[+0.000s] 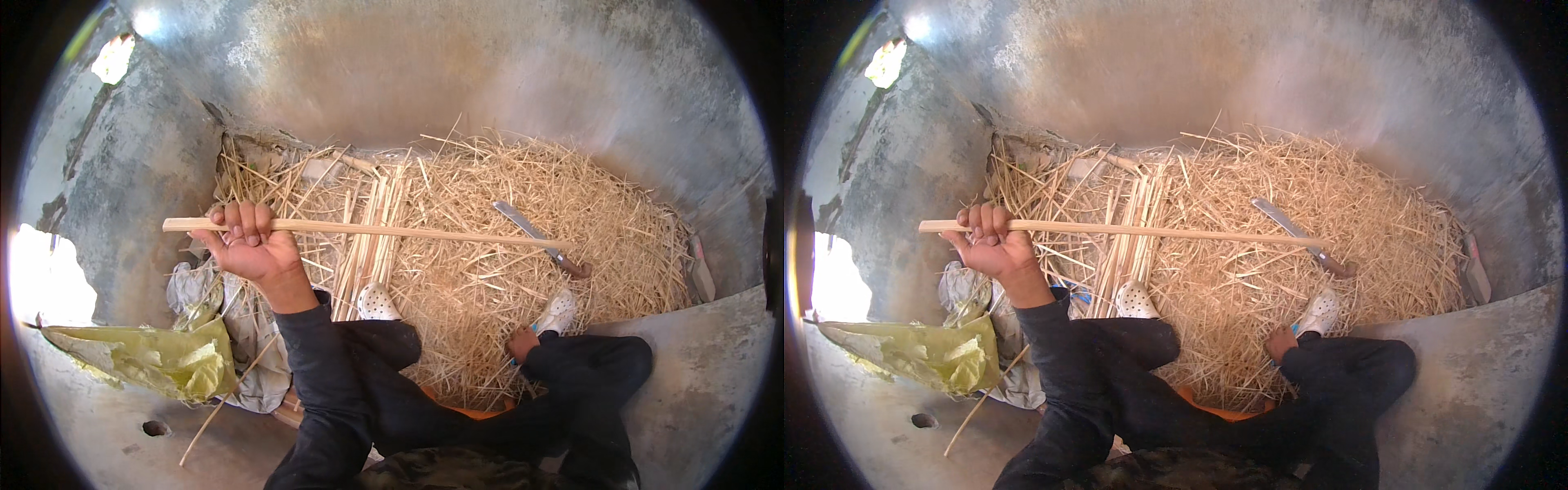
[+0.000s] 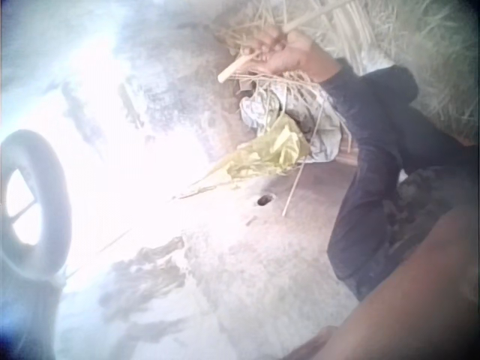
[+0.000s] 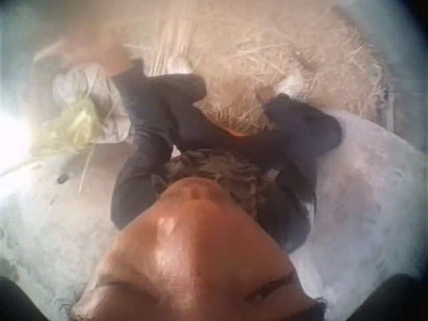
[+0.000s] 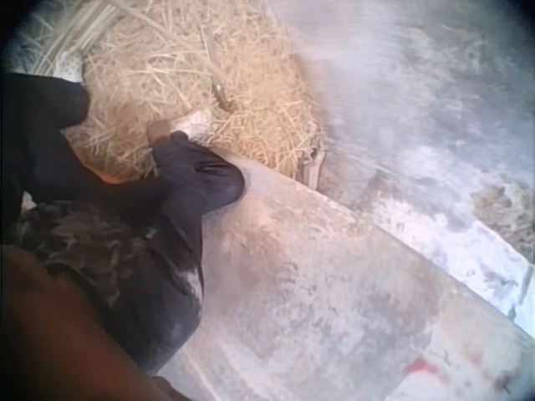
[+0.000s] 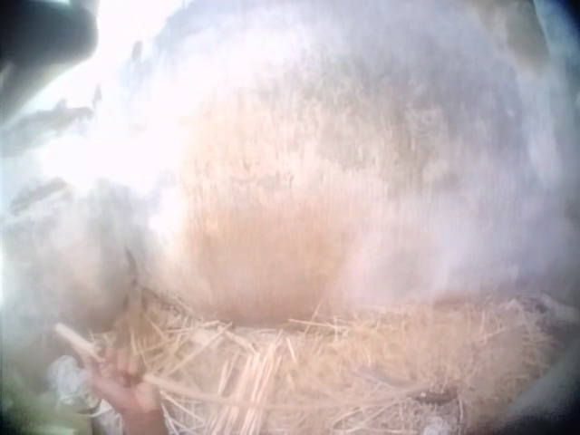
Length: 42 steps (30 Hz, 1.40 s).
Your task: The person sits on a floor covered with straw and uses a knife to shave thin strips off long bamboo sticks. They hold the stick in one hand and scrape the blade along its length, creating a pile of processed sticks and shavings.
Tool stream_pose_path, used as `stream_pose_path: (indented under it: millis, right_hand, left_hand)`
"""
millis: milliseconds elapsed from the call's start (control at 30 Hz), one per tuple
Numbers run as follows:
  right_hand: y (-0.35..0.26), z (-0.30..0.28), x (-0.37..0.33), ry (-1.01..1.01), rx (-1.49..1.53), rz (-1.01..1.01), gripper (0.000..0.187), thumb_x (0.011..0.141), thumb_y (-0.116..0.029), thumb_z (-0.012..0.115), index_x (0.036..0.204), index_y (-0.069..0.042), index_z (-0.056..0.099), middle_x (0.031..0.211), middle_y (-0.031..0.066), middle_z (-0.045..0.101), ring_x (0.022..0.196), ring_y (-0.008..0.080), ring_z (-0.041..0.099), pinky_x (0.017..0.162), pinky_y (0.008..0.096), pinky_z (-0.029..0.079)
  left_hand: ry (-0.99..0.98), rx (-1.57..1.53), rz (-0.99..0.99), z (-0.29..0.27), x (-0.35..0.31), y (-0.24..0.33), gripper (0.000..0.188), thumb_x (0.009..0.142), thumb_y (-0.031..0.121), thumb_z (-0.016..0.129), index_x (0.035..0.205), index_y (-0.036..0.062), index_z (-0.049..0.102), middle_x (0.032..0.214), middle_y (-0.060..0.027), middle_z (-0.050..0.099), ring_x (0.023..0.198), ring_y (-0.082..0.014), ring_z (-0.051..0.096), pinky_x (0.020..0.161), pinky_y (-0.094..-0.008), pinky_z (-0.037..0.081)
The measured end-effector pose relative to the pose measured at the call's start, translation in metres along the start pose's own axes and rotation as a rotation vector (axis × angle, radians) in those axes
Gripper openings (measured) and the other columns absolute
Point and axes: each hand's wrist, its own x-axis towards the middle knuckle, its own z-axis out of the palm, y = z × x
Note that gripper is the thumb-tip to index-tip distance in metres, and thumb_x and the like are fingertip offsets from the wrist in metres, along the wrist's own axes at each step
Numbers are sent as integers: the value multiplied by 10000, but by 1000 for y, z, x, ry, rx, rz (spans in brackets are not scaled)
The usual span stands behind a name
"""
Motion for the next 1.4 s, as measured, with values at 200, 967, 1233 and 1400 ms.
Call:
stream_pose_path:
  millis: [200,967,1233,1400]
  right_hand:
    - [-16,13,19,-273,-248,56,302,946,-235,486,1204,-146,615,1244,128,535,1175,348,462,941,551,325]
    - [4,-234,-162,888,666,-9,215,875,-134,586,1043,0,597,822,173,597,766,367,580,681,406,449]
    - [51,-212,-207,1590,1036,658,282,969,-221,511,989,35,628,848,58,639,768,200,566,688,339,434]
    - [61,-259,-239,2068,768,802,331,995,-206,461,1142,64,582,1075,130,629,1012,196,575,861,324,443]
  left_hand:
    - [-92,-166,-126,-6,5,-4,434,970,474,439,814,72,493,544,24,346,425,-75,244,382,-226,201]
    - [-90,-304,-129,25,1,32,397,929,411,563,869,34,455,657,-42,393,438,-82,286,384,-230,210]
    - [-309,-210,-106,81,-10,36,452,938,455,531,898,19,419,763,-81,421,442,-81,286,411,-226,240]
    - [-282,-74,-47,114,-31,34,463,947,485,494,861,31,464,731,-36,420,441,-54,279,388,-202,221]
